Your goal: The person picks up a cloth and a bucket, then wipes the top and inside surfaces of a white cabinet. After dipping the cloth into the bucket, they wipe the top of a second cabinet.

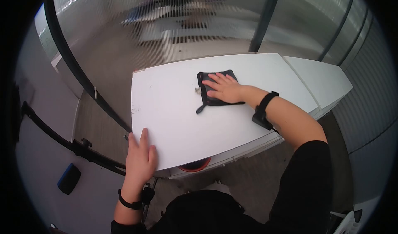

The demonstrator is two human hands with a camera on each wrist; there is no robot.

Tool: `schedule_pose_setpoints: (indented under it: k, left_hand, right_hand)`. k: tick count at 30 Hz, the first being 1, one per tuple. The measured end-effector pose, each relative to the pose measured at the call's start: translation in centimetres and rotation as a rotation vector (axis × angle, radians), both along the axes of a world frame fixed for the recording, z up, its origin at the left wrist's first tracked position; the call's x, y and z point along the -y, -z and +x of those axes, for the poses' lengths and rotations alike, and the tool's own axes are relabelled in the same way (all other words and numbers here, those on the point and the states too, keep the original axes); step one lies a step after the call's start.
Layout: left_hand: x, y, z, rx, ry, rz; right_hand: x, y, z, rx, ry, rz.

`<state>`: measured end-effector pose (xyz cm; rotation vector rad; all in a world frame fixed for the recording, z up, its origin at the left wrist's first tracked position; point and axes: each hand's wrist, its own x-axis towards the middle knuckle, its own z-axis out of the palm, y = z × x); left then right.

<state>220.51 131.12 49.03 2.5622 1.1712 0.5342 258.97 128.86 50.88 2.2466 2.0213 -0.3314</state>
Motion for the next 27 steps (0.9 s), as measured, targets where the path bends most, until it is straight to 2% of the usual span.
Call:
schedule_pose_setpoints:
  k: [3, 7, 11, 16, 22, 27]
  left_hand:
    - [0.4, -0.6, 0.3, 0.0, -0.042, -0.024]
    - [0.7, -0.7, 0.6, 0.041, -0.097, -0.048]
    - [1.4, -1.9, 1.7, 0.026, -0.201, -0.126]
    - [1.8, -1.5, 2.5, -0.027, -0.245, -0.049]
    - [1.4, -0.6, 3.0, -0.157, -0.315, -0.005]
    - [1.4, -0.2, 3.4, -0.146, -0.367, 0.043]
  right_hand:
    - [-4.5, 0.1, 3.4, 0.006, 0.066, -0.002]
    - [-8.3, 0.5, 6.6, 0.019, 0.031, 0.015]
    - [-9.8, 0.4, 8.0, 0.021, -0.034, 0.033]
    - [-11.3, 1.3, 9.6, 0.006, -0.112, 0.099]
    - [-9.1, 0.7, 7.9, 0.012, -0.064, 0.083]
    - [0.7, -0.6, 5.2, 0.003, -0.231, 0.017]
